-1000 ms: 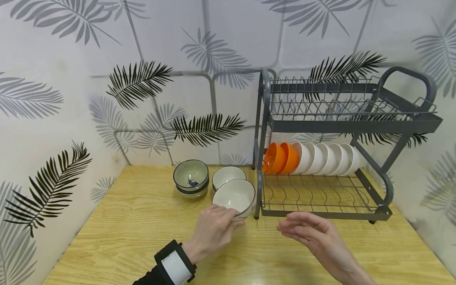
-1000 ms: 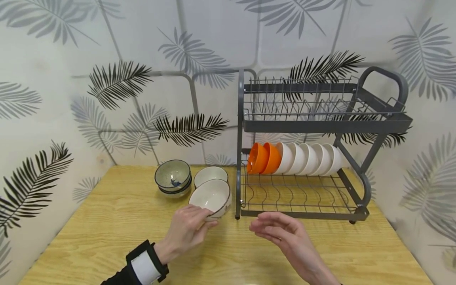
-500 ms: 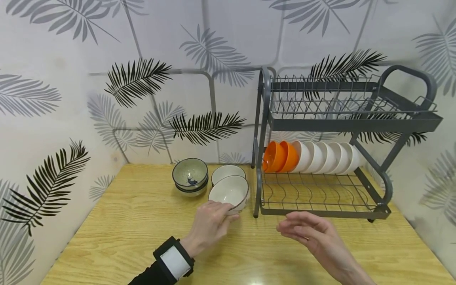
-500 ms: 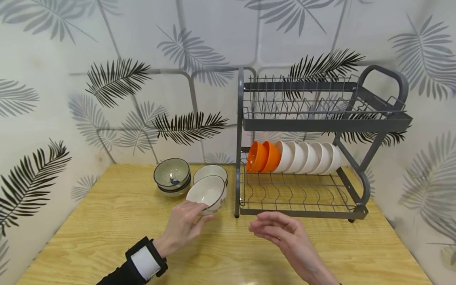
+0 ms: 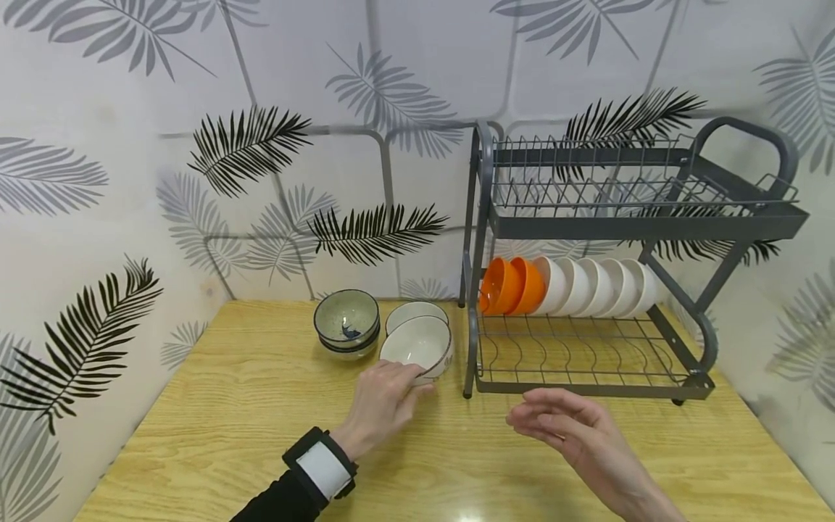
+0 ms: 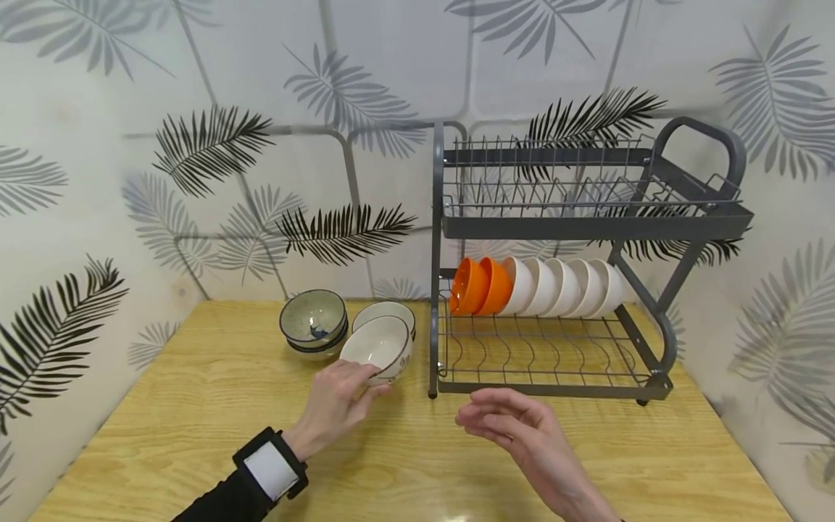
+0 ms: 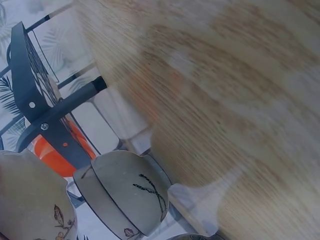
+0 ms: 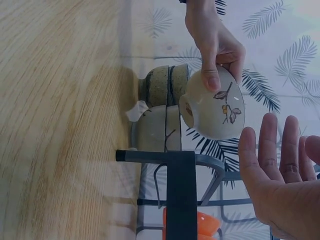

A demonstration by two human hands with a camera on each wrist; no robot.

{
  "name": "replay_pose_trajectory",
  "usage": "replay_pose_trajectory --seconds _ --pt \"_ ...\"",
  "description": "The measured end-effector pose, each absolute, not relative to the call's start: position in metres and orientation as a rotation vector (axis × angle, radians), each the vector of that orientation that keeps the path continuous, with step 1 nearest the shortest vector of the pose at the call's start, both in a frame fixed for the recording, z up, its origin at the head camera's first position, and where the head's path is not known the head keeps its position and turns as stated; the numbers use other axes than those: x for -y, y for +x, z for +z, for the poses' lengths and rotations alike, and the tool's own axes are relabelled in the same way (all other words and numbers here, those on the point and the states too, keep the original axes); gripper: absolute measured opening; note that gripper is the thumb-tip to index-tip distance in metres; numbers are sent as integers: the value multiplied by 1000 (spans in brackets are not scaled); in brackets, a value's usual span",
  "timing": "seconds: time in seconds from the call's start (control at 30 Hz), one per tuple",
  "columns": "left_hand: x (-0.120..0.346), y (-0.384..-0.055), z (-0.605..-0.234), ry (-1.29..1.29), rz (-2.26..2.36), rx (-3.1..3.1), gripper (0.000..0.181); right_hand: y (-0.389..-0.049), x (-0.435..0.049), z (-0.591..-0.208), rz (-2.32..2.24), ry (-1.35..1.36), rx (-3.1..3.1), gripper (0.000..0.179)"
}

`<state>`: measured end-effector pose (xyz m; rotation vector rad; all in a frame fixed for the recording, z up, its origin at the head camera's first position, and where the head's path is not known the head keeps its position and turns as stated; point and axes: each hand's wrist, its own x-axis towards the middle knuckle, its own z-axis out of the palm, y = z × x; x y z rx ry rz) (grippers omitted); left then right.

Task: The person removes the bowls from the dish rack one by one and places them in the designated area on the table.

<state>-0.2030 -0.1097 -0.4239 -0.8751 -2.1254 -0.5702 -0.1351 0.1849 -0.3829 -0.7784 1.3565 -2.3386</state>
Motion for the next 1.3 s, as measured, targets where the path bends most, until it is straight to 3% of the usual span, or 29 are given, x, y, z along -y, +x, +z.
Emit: replay_pose_trajectory --seconds 1.3 --pt "112 -218 -432 -912 -536 2138 20 -134 -184 -387 -2355 -728 -1295 36"
